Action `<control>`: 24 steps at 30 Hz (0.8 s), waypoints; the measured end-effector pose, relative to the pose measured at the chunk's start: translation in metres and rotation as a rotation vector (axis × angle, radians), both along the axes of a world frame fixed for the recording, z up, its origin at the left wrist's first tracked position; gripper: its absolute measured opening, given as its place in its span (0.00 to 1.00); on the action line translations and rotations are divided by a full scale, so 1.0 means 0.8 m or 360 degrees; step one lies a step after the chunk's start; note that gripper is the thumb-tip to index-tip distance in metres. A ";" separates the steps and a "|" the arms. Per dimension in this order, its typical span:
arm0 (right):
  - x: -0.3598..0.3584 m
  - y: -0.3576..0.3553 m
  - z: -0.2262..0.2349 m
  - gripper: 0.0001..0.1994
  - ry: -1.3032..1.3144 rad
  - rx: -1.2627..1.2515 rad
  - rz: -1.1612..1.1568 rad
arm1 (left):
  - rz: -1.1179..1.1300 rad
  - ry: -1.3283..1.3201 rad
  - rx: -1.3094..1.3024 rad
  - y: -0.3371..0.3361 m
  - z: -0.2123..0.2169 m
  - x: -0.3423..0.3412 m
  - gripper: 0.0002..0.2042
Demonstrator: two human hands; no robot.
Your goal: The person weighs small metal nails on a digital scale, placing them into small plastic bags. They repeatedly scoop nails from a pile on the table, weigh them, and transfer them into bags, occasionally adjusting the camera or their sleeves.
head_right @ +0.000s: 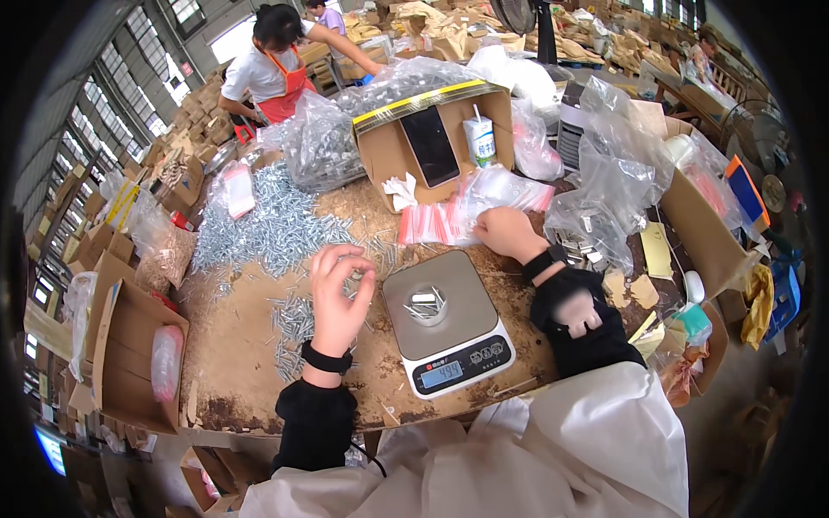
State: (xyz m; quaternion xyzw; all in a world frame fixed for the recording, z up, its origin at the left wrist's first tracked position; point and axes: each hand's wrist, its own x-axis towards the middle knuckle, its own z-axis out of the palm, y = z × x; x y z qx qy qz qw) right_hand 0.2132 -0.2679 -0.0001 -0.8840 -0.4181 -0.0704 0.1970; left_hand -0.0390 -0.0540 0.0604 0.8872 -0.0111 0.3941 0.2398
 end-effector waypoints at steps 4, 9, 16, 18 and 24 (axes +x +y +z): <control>-0.007 -0.002 0.008 0.20 0.0012 0.0046 0.0020 | -0.0074 0.0000 0.0020 0.001 -0.002 0.004 0.05; -0.002 0.004 0.001 0.27 -0.0087 0.0052 -0.0311 | -0.0073 0.0001 0.0090 -0.005 0.000 0.002 0.06; 0.001 -0.007 0.002 0.16 -0.0137 0.0085 -0.0185 | -0.0097 -0.0007 0.0058 0.005 0.002 0.002 0.05; -0.006 -0.008 0.014 0.16 -0.0160 0.0247 -0.0223 | -0.0091 -0.0009 0.0037 0.004 0.003 0.002 0.04; -0.084 0.001 0.103 0.12 -0.0149 0.0980 0.0118 | -0.0453 0.0157 -0.0751 -0.001 -0.001 -0.003 0.10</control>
